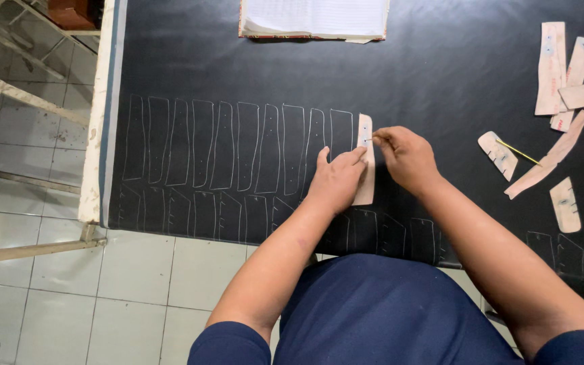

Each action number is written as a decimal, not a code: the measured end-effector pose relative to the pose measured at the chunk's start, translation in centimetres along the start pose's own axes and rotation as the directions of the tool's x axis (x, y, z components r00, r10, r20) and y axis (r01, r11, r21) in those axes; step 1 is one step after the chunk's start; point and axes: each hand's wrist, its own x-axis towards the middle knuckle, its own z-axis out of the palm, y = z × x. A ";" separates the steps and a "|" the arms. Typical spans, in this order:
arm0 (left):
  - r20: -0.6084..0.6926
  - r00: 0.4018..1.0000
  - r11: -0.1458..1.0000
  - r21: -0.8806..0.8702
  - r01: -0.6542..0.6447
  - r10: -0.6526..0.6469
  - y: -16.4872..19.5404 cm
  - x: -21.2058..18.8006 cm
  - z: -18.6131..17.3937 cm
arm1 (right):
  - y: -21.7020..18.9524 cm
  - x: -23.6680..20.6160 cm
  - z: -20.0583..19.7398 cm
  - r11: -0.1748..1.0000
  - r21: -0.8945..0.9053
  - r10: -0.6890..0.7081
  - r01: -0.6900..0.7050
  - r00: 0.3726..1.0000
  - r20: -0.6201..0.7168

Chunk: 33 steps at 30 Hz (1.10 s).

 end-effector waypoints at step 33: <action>-0.059 0.815 0.791 -0.290 0.538 -0.576 1.5 -0.9 -0.9 | 4.4 -8.0 -2.1 0.453 0.606 0.608 -0.653 0.724 0.325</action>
